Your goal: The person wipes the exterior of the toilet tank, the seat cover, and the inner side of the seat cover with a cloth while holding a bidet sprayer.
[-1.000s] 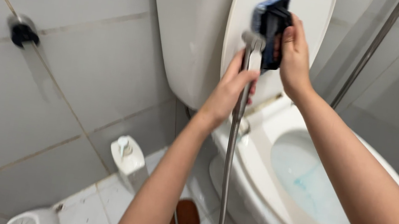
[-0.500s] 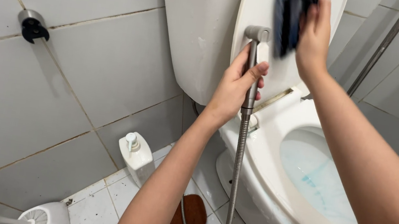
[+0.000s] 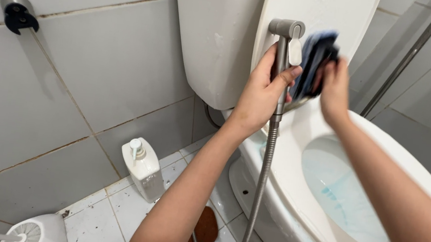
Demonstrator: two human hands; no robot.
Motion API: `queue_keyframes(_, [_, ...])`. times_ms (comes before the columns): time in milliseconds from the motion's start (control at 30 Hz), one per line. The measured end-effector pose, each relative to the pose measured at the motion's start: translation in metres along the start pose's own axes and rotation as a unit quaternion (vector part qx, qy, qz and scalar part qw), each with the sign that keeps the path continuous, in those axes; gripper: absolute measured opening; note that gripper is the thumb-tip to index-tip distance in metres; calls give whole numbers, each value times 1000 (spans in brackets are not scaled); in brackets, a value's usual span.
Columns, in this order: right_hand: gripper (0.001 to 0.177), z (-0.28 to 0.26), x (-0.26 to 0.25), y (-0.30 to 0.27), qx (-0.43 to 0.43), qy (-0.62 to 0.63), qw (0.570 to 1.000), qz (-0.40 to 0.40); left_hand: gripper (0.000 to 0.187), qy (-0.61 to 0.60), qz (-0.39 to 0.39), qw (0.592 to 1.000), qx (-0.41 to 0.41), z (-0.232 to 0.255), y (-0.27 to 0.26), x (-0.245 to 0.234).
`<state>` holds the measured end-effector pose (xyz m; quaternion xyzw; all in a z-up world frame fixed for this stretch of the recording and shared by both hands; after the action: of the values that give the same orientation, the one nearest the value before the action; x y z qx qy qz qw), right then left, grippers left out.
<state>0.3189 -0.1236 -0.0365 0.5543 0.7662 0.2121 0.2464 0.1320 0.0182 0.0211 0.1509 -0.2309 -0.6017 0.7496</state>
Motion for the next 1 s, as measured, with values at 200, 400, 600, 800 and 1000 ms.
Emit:
queue_keyframes(200, [23,-36,6,25,-23,87,996,8,50,45,-12,999,0,-5,0,2])
queue_keyframes(400, [32,-41,37,-46,-22,81,988,-128,56,-2,-14,997,75,-15,9,-8])
queue_keyframes(600, [36,8,-2,-32,4,-50,996,-78,57,63,-32,993,90,-20,9,-9])
queue_keyframes(800, [31,22,22,-61,64,230,964,-118,61,24,-92,995,35,-11,-2,0])
queue_keyframes(1000, [28,35,-8,-22,50,78,995,-48,55,31,-80,996,35,-2,-4,17])
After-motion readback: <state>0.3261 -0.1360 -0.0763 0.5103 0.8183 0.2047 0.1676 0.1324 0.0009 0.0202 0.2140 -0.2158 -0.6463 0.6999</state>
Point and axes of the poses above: each hand's wrist, its own y-axis towards the middle knuckle, its own x-axis out of the palm, z = x × y, the point moved 7 cm from there along y, towards the middle knuckle, and after that the axes turned 8 degrees about y, right-handed, at the moved point
